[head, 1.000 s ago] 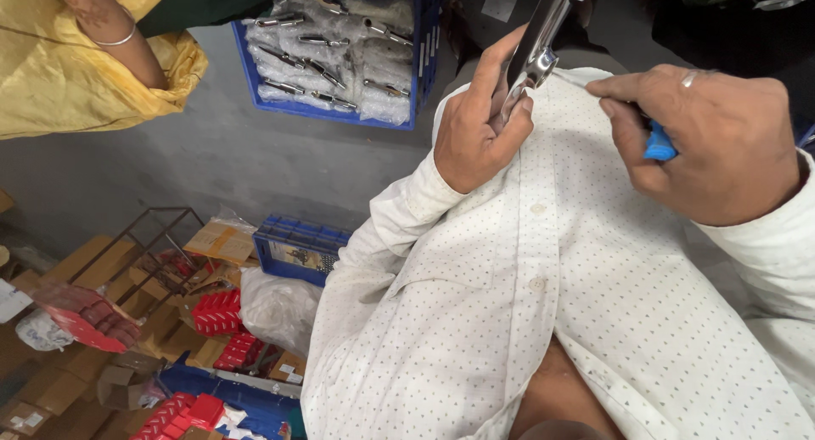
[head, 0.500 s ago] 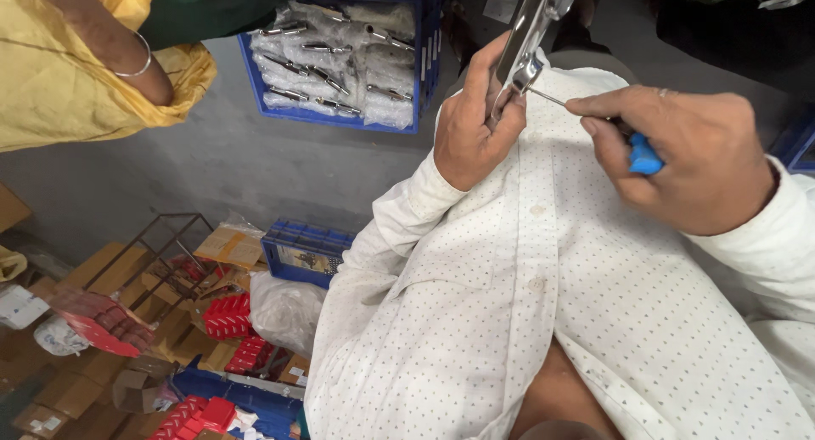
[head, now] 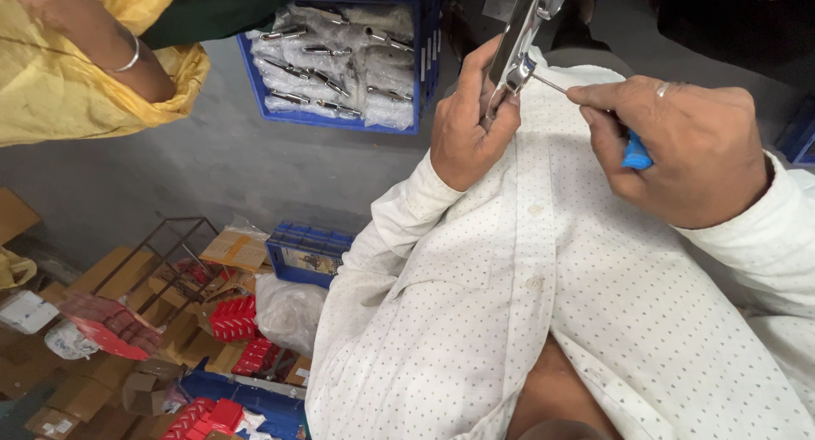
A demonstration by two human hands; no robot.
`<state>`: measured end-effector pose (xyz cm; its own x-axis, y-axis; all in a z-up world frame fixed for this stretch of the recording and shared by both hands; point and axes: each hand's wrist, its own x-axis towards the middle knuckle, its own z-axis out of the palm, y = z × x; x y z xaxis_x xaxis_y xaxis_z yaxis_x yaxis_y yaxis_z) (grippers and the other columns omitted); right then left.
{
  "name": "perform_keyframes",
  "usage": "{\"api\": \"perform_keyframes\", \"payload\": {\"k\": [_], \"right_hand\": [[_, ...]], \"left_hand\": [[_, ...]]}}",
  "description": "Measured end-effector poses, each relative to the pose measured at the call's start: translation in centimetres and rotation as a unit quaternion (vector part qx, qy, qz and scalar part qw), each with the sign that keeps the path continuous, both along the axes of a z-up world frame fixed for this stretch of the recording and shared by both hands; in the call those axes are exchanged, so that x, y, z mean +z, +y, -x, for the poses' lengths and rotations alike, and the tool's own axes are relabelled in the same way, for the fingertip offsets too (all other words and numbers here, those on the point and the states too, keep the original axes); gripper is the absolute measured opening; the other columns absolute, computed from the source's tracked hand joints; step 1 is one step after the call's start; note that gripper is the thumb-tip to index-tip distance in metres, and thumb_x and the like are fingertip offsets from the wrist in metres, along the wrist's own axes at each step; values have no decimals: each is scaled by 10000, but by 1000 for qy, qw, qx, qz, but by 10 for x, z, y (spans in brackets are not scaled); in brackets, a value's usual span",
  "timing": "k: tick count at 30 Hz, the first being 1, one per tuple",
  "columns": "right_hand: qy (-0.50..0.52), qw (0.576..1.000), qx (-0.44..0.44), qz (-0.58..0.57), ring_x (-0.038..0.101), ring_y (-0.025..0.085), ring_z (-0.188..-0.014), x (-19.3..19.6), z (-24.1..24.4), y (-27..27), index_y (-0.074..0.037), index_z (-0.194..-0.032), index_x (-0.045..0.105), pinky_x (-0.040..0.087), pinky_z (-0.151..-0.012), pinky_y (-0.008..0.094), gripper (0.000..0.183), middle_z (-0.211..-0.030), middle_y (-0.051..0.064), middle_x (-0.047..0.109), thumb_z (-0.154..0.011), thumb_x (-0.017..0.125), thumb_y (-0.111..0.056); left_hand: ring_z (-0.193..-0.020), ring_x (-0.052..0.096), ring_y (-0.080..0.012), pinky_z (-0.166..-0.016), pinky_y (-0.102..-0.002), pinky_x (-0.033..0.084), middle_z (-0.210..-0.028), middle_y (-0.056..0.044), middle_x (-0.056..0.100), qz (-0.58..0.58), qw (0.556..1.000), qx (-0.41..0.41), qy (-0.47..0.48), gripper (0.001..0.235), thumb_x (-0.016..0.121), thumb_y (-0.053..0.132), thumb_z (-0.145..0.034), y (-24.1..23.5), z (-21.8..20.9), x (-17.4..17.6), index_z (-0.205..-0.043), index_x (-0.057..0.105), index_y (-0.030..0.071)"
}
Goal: The person assembles metal faucet components by inserting internal pieces into the main faucet body and tightening them using a small blue-handled tool.
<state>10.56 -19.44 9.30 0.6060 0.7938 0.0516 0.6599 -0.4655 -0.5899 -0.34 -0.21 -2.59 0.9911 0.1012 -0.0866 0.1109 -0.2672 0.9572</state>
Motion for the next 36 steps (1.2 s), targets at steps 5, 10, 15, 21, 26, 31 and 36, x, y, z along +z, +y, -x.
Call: {"api": "perform_keyframes", "payload": {"k": [5,10,15,21,26,31,36], "right_hand": [[22,1000,-5,-1,601,152,-468,-1,2,1,27,-1009,737,445,-423,255,120,-710,97,708,-899,780,6],[26,999,-3,-41,611,160,-494,-2,2,2,20,-1028,711,452,-435,246,154,-741,115,708,-883,764,13],[9,1000,4,-13,618,166,-480,-5,2,1,30,-1023,727,450,-426,255,147,-698,106,703,-891,787,8],[-5,1000,5,-29,628,172,-501,-5,2,1,23,-1019,717,459,-439,250,147,-719,113,704,-883,771,12],[-20,1000,12,-13,609,155,-493,-9,5,-3,9,-1048,731,455,-451,254,142,-698,81,685,-920,790,-10],[-56,998,23,-23,579,163,-457,-11,9,1,14,-1026,738,450,-433,282,159,-607,61,614,-876,785,-8],[-45,999,20,-18,584,149,-462,-11,5,4,6,-1025,741,434,-416,265,153,-661,63,660,-877,780,-8]], "left_hand": [[-588,611,-75,-581,-252,492,-735,23,603,-11,1000,2,9,544,569,65,-1026,1,1,-1,-1529,361,69],[-596,634,-71,-580,-243,498,-742,27,622,2,1000,4,16,540,567,83,-1030,1,2,-1,-1528,358,71],[-595,627,-70,-579,-236,497,-729,23,624,-8,1000,5,12,543,566,88,-1031,1,4,-1,-1532,357,78],[-559,606,-68,-546,-230,473,-741,30,615,-14,1000,4,14,544,571,94,-1036,2,4,-1,-1534,353,77],[-576,632,-66,-567,-235,487,-730,37,627,-3,1000,0,18,554,569,104,-1041,3,4,2,-1544,339,72],[-610,628,-82,-589,-256,483,-714,31,621,-14,999,11,34,544,584,113,-1041,3,3,-1,-1533,358,64],[-572,614,-72,-589,-262,474,-716,30,621,-19,999,13,35,547,582,102,-1036,4,4,-2,-1537,365,72]]}}
